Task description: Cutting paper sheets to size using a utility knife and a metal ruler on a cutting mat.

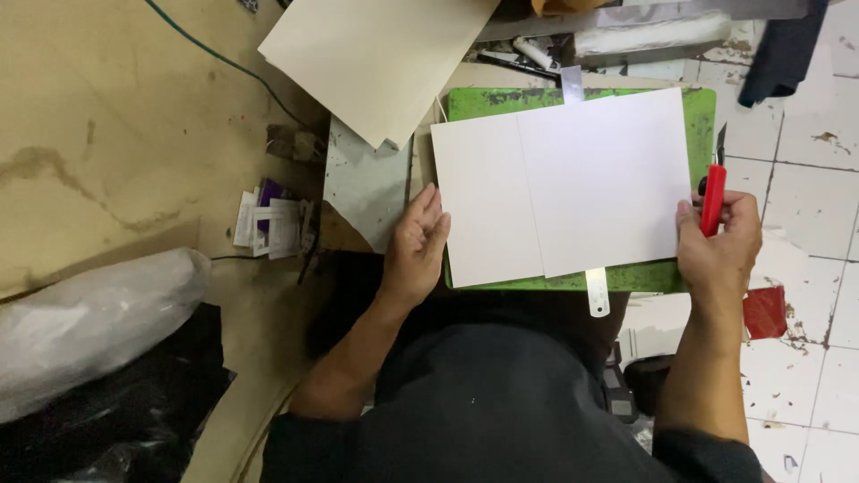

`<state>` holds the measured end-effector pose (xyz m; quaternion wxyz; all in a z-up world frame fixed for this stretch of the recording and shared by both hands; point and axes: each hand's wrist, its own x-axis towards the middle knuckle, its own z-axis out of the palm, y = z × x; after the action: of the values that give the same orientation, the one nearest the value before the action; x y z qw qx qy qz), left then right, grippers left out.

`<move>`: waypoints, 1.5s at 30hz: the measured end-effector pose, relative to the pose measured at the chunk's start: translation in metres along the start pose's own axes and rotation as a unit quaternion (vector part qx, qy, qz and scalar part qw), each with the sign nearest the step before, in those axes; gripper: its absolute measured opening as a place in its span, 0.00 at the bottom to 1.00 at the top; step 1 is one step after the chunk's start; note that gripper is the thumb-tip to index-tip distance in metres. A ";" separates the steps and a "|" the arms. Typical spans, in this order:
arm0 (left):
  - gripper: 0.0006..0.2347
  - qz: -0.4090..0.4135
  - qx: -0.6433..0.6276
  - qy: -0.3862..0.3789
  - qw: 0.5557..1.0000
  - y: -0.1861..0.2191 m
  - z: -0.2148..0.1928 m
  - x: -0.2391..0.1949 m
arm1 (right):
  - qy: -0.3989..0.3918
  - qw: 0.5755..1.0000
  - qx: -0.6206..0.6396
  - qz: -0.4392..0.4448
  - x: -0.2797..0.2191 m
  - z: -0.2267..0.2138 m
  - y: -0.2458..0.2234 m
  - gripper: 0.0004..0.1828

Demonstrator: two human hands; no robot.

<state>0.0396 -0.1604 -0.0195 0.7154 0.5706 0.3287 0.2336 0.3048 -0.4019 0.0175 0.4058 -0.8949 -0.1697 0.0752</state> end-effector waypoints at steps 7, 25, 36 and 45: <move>0.26 0.002 -0.023 -0.017 1.000 0.001 0.000 0.009 | 0.012 1.000 0.009 -0.014 0.001 0.003 0.011 0.12; 0.28 0.058 -0.081 -0.040 0.994 -0.006 0.001 0.001 | -0.092 0.976 -0.104 -0.167 -0.027 0.078 -0.030 0.25; 0.28 0.051 -0.080 -0.056 0.994 0.004 -0.001 0.000 | -0.088 0.966 -0.046 -0.239 -0.039 0.108 -0.059 0.24; 0.28 0.039 -0.073 -0.054 0.995 0.000 -0.003 0.002 | -0.104 0.973 -0.026 -0.205 -0.046 0.110 -0.076 0.27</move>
<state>0.0381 -0.1570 -0.0203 0.7624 0.5410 0.2488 0.2534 0.2134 -0.2953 0.0018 0.3694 -0.8387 -0.3925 0.0783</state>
